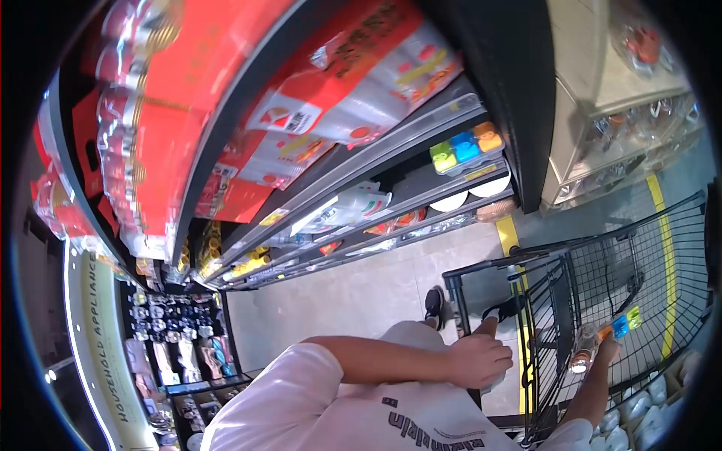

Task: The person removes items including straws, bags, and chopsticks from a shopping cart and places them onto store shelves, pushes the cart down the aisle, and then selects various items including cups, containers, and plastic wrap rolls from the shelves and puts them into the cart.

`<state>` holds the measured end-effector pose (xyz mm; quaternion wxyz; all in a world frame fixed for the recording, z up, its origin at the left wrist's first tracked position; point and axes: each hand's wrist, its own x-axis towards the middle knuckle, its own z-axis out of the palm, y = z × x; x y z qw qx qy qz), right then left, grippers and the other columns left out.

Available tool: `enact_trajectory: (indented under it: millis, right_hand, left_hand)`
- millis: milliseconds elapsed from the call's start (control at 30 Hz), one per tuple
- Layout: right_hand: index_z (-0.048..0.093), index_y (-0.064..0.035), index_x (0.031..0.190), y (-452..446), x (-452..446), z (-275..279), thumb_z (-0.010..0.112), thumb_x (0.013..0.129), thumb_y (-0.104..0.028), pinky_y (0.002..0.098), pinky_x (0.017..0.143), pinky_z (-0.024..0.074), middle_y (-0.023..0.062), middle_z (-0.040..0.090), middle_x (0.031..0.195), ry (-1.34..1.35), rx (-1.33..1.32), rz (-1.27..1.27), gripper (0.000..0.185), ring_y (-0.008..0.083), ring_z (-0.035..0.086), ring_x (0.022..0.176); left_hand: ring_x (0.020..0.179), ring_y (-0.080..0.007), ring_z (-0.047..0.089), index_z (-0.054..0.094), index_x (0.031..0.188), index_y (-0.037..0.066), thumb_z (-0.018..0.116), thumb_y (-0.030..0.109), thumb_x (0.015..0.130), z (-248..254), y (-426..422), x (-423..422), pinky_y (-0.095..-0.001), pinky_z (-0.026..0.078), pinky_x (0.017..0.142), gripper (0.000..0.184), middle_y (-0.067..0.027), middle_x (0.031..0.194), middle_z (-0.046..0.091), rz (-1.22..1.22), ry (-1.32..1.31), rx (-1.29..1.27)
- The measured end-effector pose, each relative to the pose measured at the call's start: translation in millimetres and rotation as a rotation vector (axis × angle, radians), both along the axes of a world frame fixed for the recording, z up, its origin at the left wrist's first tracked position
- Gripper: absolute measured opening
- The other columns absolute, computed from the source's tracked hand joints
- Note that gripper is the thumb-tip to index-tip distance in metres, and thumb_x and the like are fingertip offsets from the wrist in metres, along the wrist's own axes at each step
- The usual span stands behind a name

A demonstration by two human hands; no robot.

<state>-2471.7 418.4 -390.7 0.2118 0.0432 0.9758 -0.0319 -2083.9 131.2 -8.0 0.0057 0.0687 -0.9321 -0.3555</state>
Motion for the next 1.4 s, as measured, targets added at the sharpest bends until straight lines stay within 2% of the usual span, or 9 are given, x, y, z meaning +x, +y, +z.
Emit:
enact_trajectory:
  millis: [267, 433, 500, 600, 667, 800, 967, 1267, 1400]
  right_hand:
    - [0.049, 0.0037, 0.138, -31, 86, 153, 0.069, 0.088, -0.052, 0.0471, 0.100, 0.0473, 0.0286, 0.060, 0.129, 0.178, -0.262, 0.033, 0.078, 0.0430, 0.058, 0.121]
    - [0.057, 0.0012, 0.108, -47, 176, 223, 0.061, 0.098, -0.007, 0.0310, 0.085, 0.0482, 0.0080, 0.063, 0.102, 0.107, -1.091, -0.014, 0.013, 0.0153, 0.059, 0.093]
    - [0.057, -0.0038, 0.105, -83, 242, 292, 0.063, 0.095, -0.002, 0.0265, 0.080, 0.0465, 0.0021, 0.061, 0.097, 0.049, -1.319, -0.087, 0.012, 0.0096, 0.056, 0.088]
    - [0.059, -0.0037, 0.101, -115, 324, 364, 0.063, 0.091, 0.000, 0.0276, 0.084, 0.0448, 0.0036, 0.062, 0.101, 0.048, -1.299, 0.049, 0.012, 0.0153, 0.059, 0.093]
    - [0.059, -0.0017, 0.108, -129, 368, 386, 0.067, 0.088, -0.003, 0.0314, 0.090, 0.0459, 0.0081, 0.064, 0.108, 0.345, -0.872, 0.265, 0.021, 0.0185, 0.059, 0.100]
    - [0.065, -0.0005, 0.096, -145, 417, 395, 0.063, 0.090, -0.010, 0.0426, 0.091, 0.0504, 0.0201, 0.067, 0.110, 0.565, -0.670, 0.432, 0.011, 0.0375, 0.065, 0.104]
    - [0.067, -0.0045, 0.087, -152, 419, 402, 0.062, 0.089, -0.015, 0.0425, 0.080, 0.0536, 0.0129, 0.070, 0.096, 0.503, -0.618, 0.344, 0.011, 0.0350, 0.067, 0.090]
    - [0.068, -0.0065, 0.084, -158, 421, 396, 0.062, 0.085, -0.012, 0.0426, 0.076, 0.0540, 0.0100, 0.071, 0.094, 0.625, -0.585, 0.365, 0.008, 0.0327, 0.068, 0.087]
    - [0.067, -0.0050, 0.085, -157, 417, 394, 0.062, 0.085, -0.012, 0.0423, 0.076, 0.0533, 0.0104, 0.070, 0.097, 0.584, -0.628, 0.353, 0.009, 0.0330, 0.067, 0.087]
  left_hand:
    - [0.087, -0.0290, 0.062, 0.060, 0.090, 0.007, 0.061, 0.013, 0.083, -2, -12, 12, -0.0424, 0.051, 0.074, 0.010, -0.0091, 0.093, 0.059, -0.069, 0.159, 0.165]
    - [0.097, -0.0306, 0.063, 0.064, 0.111, 0.004, 0.063, 0.004, 0.086, 9, -45, 46, -0.0420, 0.051, 0.081, 0.024, -0.0114, 0.105, 0.063, 0.062, 0.248, 0.461]
    - [0.097, -0.0292, 0.064, 0.064, 0.113, 0.004, 0.067, 0.006, 0.084, 22, -79, 70, -0.0405, 0.052, 0.082, 0.029, -0.0119, 0.106, 0.064, 0.258, 0.285, 0.581]
    - [0.098, -0.0290, 0.062, 0.063, 0.113, 0.003, 0.071, 0.004, 0.079, 80, -173, 107, -0.0363, 0.052, 0.084, 0.035, -0.0140, 0.107, 0.064, 0.633, 0.660, 0.049]
    - [0.101, -0.0287, 0.056, 0.056, 0.117, 0.001, 0.072, 0.001, 0.078, 98, -242, 125, -0.0388, 0.048, 0.087, 0.042, -0.0166, 0.115, 0.056, 0.848, 0.854, -0.034]
    - [0.104, -0.0329, 0.053, 0.049, 0.126, -0.001, 0.081, 0.013, 0.074, 143, -320, 125, -0.0424, 0.044, 0.094, 0.063, -0.0188, 0.118, 0.054, 1.140, 0.883, -0.099]
    - [0.113, -0.0331, 0.063, 0.046, 0.128, 0.000, 0.087, 0.024, 0.073, 140, -373, 87, -0.0397, 0.049, 0.096, 0.073, -0.0216, 0.122, 0.060, 0.991, 0.764, 0.173]
    - [0.096, -0.0305, 0.070, 0.067, 0.111, 0.000, 0.082, 0.015, 0.072, 139, -366, 102, -0.0387, 0.053, 0.088, 0.044, -0.0146, 0.102, 0.073, 0.773, 0.725, -0.077]
    - [0.113, -0.0423, 0.057, 0.057, 0.123, -0.001, 0.077, 0.007, 0.067, 142, -344, 118, -0.0492, 0.043, 0.103, 0.060, -0.0217, 0.122, 0.062, 0.526, 1.005, -0.303]
